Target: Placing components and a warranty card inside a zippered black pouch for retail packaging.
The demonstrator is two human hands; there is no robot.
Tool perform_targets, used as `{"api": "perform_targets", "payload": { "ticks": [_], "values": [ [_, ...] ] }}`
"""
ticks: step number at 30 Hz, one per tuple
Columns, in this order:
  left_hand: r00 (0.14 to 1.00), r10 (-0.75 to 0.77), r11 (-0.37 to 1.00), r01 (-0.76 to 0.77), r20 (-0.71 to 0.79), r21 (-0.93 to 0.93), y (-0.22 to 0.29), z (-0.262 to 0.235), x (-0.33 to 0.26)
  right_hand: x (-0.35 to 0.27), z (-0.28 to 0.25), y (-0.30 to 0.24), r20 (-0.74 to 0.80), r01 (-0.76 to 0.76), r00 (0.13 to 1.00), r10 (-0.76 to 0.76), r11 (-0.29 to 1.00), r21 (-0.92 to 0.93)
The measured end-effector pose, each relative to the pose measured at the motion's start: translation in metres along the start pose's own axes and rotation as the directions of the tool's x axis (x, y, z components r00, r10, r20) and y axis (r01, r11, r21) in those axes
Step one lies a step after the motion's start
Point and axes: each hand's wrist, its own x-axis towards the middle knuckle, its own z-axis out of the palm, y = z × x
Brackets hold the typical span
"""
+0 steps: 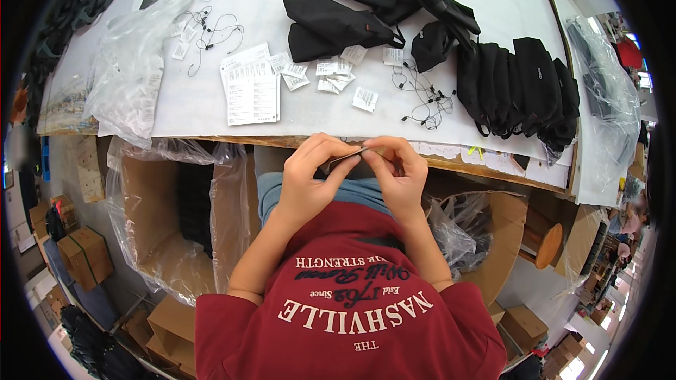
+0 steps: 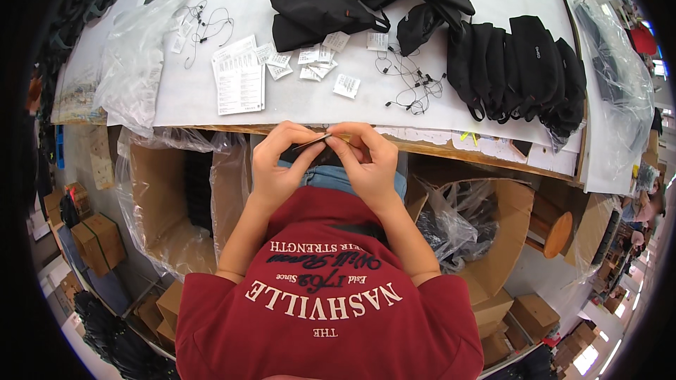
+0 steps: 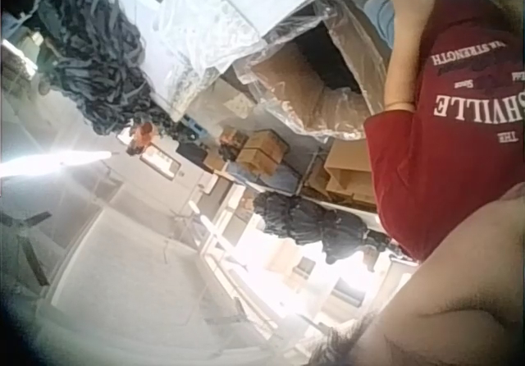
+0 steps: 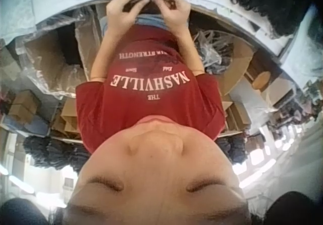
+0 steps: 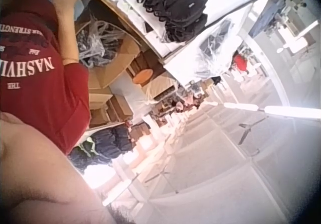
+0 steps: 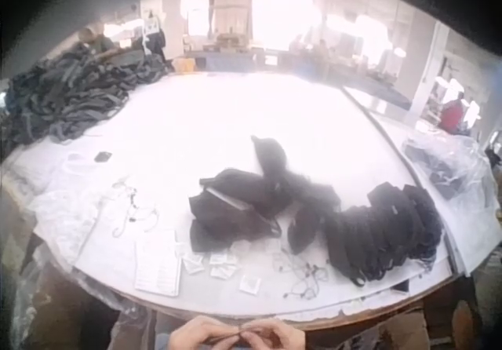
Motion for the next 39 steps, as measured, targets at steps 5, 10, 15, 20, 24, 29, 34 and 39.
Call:
{"api": "perform_targets", "payload": {
  "ticks": [5,10,15,20,24,29,34,39],
  "values": [
    [0.844,-0.351,0.628,0.534,0.406,-0.566,-0.019,-0.009,-0.005,0.0,-0.015,0.002,0.162,0.005,0.987,0.0,1.0,-0.028],
    [0.81,-0.319,0.743,0.536,0.492,-0.4,-0.022,-0.002,0.002,0.002,-0.02,0.005,0.244,0.008,0.97,0.005,0.999,-0.052],
    [0.837,-0.306,0.813,0.477,0.453,-0.333,-0.025,0.014,0.013,0.003,-0.026,0.022,0.259,-0.193,0.957,0.134,0.957,0.218],
    [0.915,-0.131,0.953,0.222,0.381,-0.208,-0.035,0.043,0.057,0.009,-0.043,0.022,0.373,-0.414,0.884,0.281,0.841,0.348],
    [0.937,0.238,0.895,-0.314,0.256,0.316,-0.075,0.077,0.117,0.01,-0.058,0.019,0.159,-0.267,0.961,0.224,0.902,0.338],
    [0.953,0.227,0.642,-0.301,0.2,0.706,-0.125,0.073,0.16,0.003,-0.067,0.015,0.105,-0.264,0.964,0.243,0.904,0.337],
    [0.944,0.242,0.821,-0.322,0.224,0.471,-0.072,0.039,0.124,0.006,-0.05,0.019,0.124,-0.267,0.961,0.246,0.944,0.195],
    [0.994,0.107,0.841,-0.098,0.014,0.532,-0.035,-0.004,0.053,0.025,-0.021,0.01,0.119,-0.137,0.982,0.143,0.989,-0.062]
  ]
}}
